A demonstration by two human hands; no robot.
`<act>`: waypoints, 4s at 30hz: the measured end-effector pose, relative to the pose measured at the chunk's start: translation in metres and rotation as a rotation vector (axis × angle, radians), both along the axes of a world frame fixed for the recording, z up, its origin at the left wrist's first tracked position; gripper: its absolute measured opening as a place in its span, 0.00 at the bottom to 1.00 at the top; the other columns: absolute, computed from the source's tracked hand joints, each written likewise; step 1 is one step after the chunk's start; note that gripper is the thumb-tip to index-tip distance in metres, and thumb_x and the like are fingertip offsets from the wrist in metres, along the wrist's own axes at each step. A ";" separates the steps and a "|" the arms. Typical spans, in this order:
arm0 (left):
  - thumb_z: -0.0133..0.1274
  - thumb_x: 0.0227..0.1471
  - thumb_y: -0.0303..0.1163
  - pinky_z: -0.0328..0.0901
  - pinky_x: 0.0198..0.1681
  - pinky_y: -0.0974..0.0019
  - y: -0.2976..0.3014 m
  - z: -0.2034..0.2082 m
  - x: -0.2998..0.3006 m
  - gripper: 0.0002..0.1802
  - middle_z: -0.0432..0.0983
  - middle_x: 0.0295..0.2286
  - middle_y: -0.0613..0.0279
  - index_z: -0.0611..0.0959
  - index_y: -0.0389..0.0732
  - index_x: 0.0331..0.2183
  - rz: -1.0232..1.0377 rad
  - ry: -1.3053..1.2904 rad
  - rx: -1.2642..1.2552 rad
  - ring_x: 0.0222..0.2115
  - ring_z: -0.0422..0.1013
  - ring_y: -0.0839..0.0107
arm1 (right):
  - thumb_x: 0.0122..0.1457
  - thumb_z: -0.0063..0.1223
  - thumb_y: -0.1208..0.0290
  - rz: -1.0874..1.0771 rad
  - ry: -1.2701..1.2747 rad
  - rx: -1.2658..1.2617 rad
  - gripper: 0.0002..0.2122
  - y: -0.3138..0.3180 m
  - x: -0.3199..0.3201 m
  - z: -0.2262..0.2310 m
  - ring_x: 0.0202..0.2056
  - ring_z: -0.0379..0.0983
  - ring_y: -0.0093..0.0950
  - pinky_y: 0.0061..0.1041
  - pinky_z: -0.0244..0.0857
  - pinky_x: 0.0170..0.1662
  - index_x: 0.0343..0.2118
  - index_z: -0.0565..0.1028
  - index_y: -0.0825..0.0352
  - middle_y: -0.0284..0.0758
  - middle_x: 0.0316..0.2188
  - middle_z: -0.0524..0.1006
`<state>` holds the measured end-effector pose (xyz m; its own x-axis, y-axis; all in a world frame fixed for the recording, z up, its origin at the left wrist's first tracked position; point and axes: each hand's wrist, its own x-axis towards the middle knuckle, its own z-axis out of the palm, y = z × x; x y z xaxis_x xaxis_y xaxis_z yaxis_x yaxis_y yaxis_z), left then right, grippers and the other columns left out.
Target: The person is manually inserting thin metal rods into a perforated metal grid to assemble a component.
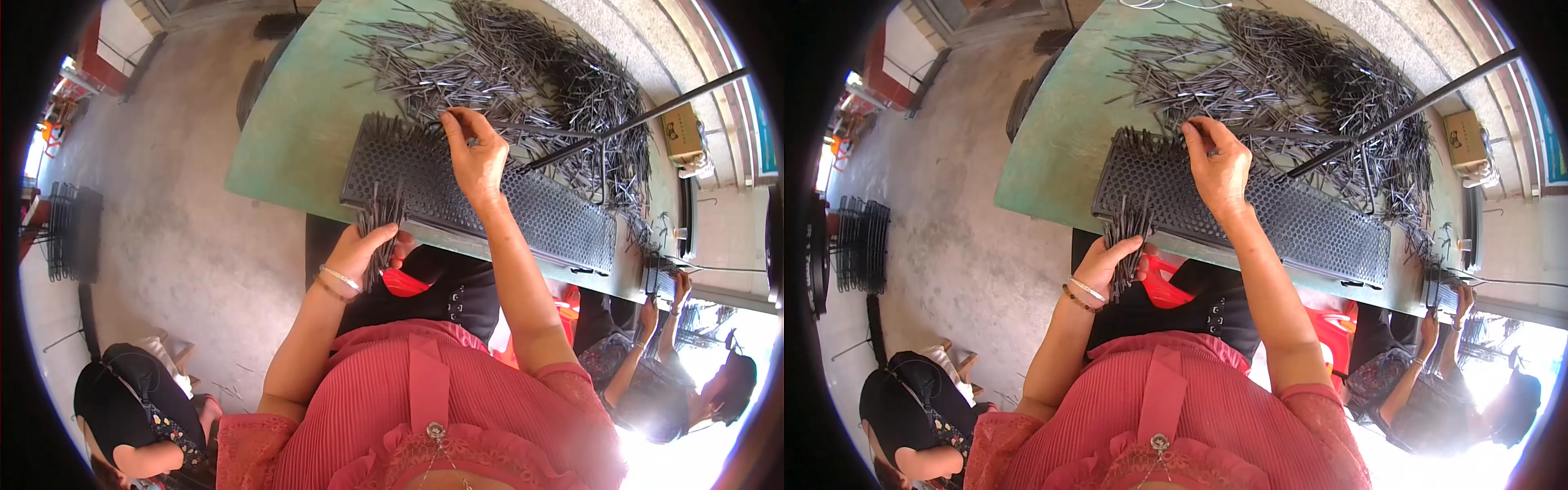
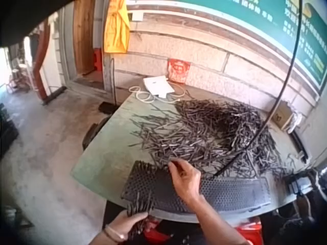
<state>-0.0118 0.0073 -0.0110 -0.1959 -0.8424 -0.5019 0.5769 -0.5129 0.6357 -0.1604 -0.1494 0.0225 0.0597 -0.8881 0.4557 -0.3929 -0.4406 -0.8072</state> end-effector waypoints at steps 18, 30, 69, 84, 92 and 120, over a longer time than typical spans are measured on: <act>0.54 0.51 0.31 0.67 0.23 0.74 0.001 -0.004 -0.003 0.10 0.78 0.28 0.57 0.78 0.35 0.34 -0.020 -0.079 -0.093 0.20 0.71 0.77 | 0.50 0.58 0.76 0.196 0.402 -0.432 0.08 0.001 0.000 -0.007 0.31 0.73 0.31 0.27 0.62 0.38 0.35 0.78 0.67 0.34 0.29 0.78; 0.54 0.52 0.31 0.68 0.25 0.72 0.001 -0.004 0.000 0.12 0.78 0.30 0.57 0.77 0.35 0.36 -0.005 -0.022 -0.118 0.25 0.72 0.76 | 0.53 0.54 0.74 0.194 0.474 -0.379 0.09 -0.004 -0.001 -0.010 0.33 0.71 0.30 0.29 0.60 0.38 0.38 0.77 0.67 0.34 0.32 0.77; 0.54 0.51 0.33 0.72 0.34 0.63 0.003 -0.003 -0.004 0.14 0.77 0.32 0.53 0.77 0.32 0.37 -0.010 -0.033 -0.004 0.31 0.75 0.66 | 0.49 0.58 0.74 0.014 0.401 -0.444 0.07 0.001 -0.016 -0.014 0.34 0.69 0.30 0.30 0.58 0.38 0.32 0.78 0.65 0.30 0.34 0.73; 0.54 0.52 0.32 0.72 0.32 0.65 0.004 0.002 -0.009 0.14 0.77 0.33 0.54 0.76 0.36 0.39 0.018 0.007 0.027 0.32 0.75 0.67 | 0.46 0.62 0.69 0.042 0.524 -0.490 0.08 0.005 -0.008 -0.005 0.32 0.70 0.30 0.29 0.59 0.37 0.27 0.77 0.66 0.31 0.32 0.74; 0.53 0.53 0.30 0.72 0.32 0.65 0.001 0.011 -0.014 0.13 0.76 0.32 0.57 0.76 0.36 0.40 0.058 0.098 -0.087 0.32 0.75 0.68 | 0.54 0.58 0.63 0.460 -0.050 0.489 0.15 0.061 -0.017 0.011 0.22 0.67 0.16 0.21 0.62 0.25 0.31 0.76 0.75 0.34 0.22 0.76; 0.56 0.48 0.24 0.73 0.30 0.66 -0.006 0.014 -0.032 0.12 0.76 0.30 0.59 0.76 0.36 0.38 0.149 0.021 -0.014 0.29 0.74 0.69 | 0.54 0.57 0.75 0.460 -0.406 0.805 0.11 0.059 -0.034 0.000 0.30 0.71 0.17 0.16 0.64 0.31 0.39 0.73 0.72 0.32 0.30 0.77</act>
<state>-0.0440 0.0016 0.0033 -0.0786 -0.8697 -0.4874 0.6595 -0.4120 0.6288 -0.1943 -0.0904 0.0225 0.4472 -0.8701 -0.2071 0.0481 0.2546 -0.9659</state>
